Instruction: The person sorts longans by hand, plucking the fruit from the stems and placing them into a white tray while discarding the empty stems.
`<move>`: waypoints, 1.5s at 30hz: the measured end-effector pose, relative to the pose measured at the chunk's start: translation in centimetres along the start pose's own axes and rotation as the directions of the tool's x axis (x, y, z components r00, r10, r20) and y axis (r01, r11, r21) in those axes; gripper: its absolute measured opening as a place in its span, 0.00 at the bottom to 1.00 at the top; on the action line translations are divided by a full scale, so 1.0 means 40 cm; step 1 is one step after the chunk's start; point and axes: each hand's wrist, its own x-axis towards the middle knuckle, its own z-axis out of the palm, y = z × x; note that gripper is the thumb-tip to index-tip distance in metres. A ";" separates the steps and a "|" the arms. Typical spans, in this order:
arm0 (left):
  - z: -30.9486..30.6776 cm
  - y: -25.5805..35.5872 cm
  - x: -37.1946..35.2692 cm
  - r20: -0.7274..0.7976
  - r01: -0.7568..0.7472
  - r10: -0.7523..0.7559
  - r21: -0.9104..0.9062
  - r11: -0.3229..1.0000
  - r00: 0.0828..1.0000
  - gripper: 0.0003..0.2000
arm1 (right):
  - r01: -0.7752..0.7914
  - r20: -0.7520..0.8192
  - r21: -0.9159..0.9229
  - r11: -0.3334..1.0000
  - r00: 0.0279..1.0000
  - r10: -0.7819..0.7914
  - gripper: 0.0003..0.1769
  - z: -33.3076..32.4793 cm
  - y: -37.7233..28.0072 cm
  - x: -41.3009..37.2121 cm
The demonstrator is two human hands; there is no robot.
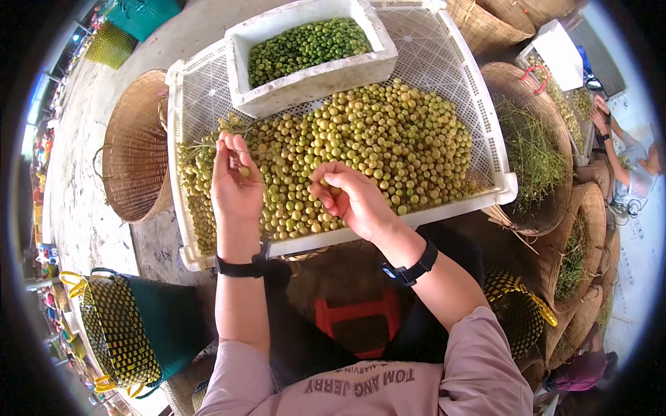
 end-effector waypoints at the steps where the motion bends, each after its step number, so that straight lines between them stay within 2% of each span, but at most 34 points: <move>1: 0.002 0.008 0.004 -0.022 -0.032 0.032 -0.001 0.999 0.999 0.11 | -0.005 0.040 0.017 1.000 0.999 0.004 0.09 -0.016 0.003 0.000; 4: 0.022 0.008 0.000 -0.079 -0.071 0.071 0.002 0.997 0.994 0.10 | -0.005 0.019 -0.016 1.000 1.000 0.005 0.10 -0.014 -0.002 -0.002; 6: 0.031 -0.017 -0.014 -0.060 0.001 -0.001 -0.002 1.000 0.998 0.11 | 0.015 0.043 -0.089 0.996 0.999 -0.012 0.11 0.004 -0.001 0.000; 8: 0.041 -0.039 -0.026 -0.083 0.037 -0.037 -0.008 0.999 0.996 0.10 | 0.016 -0.012 -0.158 0.987 1.000 -0.018 0.15 0.023 -0.005 -0.004; 9: 0.043 -0.048 -0.031 -0.079 0.048 -0.048 -0.001 0.999 0.996 0.11 | 0.003 -0.002 -0.150 0.989 1.000 -0.003 0.18 0.026 -0.006 -0.005; 14: 0.057 -0.067 -0.044 -0.075 0.079 -0.077 0.028 0.997 0.994 0.11 | 0.027 0.029 -0.070 0.997 0.999 -0.025 0.20 0.024 -0.002 -0.005; 16: 0.058 -0.072 -0.040 -0.084 0.076 -0.073 0.036 0.996 0.994 0.11 | 0.129 0.049 -0.125 0.984 0.991 -0.124 0.19 0.009 0.007 0.007; 17: 0.057 -0.073 -0.039 -0.087 0.073 -0.070 0.040 0.997 0.994 0.11 | 0.160 0.050 -0.058 0.985 0.986 -0.158 0.17 0.006 0.014 0.011; 20: 0.038 -0.068 -0.025 -0.064 0.064 -0.063 0.014 0.998 0.996 0.10 | 0.235 0.058 -0.109 0.966 0.972 -0.229 0.15 0.002 0.006 0.011; 24: 0.038 -0.066 -0.004 -0.141 -0.012 0.014 0.017 1.000 0.990 0.12 | 0.220 0.038 -0.076 0.973 0.975 -0.218 0.14 0.000 -0.010 0.008; 26: 0.043 -0.076 -0.012 -0.068 -0.006 0.007 0.014 1.000 0.998 0.11 | 0.185 0.018 -0.077 0.980 0.983 -0.184 0.13 -0.002 -0.016 0.007; 27: 0.050 -0.083 -0.021 -0.094 -0.002 0.008 0.065 0.998 0.995 0.11 | 0.131 0.052 -0.045 0.990 0.990 -0.129 0.12 -0.008 -0.018 0.008; 28: 0.055 -0.092 -0.030 -0.046 0.004 -0.001 0.068 0.998 0.999 0.11 | 0.076 0.082 -0.011 0.997 0.994 -0.075 0.11 -0.011 -0.014 0.002; 30: 0.076 -0.111 -0.048 -0.044 0.020 -0.014 0.126 0.992 0.999 0.11 | 0.068 0.019 -0.046 0.997 0.998 -0.067 0.10 0.012 -0.018 0.001; 32: 0.081 -0.129 -0.055 0.039 0.012 -0.020 0.192 0.981 0.999 0.11 | 0.090 -0.094 -0.266 0.960 0.988 -0.119 0.11 0.019 -0.017 0.000; 34: 0.101 -0.150 -0.076 0.017 -0.013 0.008 0.282 0.959 1.000 0.11 | 0.132 -0.098 -0.282 0.950 0.981 -0.165 0.10 0.026 -0.008 0.009; 36: 0.108 -0.170 -0.090 0.025 -0.020 0.013 0.327 0.945 1.000 0.11 | 0.356 -0.038 -0.511 0.782 0.900 -0.434 0.10 0.017 0.017 0.029; 37: 0.111 -0.178 -0.096 0.032 -0.032 0.022 0.370 0.929 0.999 0.12 | 0.335 -0.033 -0.611 0.718 0.894 -0.446 0.09 0.007 0.020 0.028; 38: 0.105 -0.189 -0.098 0.042 -0.039 0.026 0.355 0.934 0.999 0.12 | 0.335 -0.026 -0.608 0.720 0.898 -0.439 0.09 0.012 0.013 0.020; 40: 0.092 -0.194 -0.097 0.085 -0.046 0.019 0.327 0.944 0.996 0.12 | 0.237 -0.073 -0.822 0.518 0.857 -0.509 0.08 0.036 0.000 0.009; 42: 0.095 -0.177 -0.099 0.046 0.010 -0.023 0.282 0.959 0.999 0.11 | 0.354 -0.013 -0.667 0.655 0.874 -0.485 0.05 0.036 -0.001 0.011; 44: 0.091 -0.149 -0.086 0.003 -0.002 0.001 0.270 0.963 1.000 0.12 | 0.370 0.059 -0.635 0.678 0.898 -0.435 0.04 0.025 0.004 0.008; 45: 0.085 -0.125 -0.073 0.022 -0.067 0.063 0.304 0.950 0.998 0.13 | 0.361 0.080 -0.631 0.687 0.911 -0.405 0.04 0.026 0.002 -0.001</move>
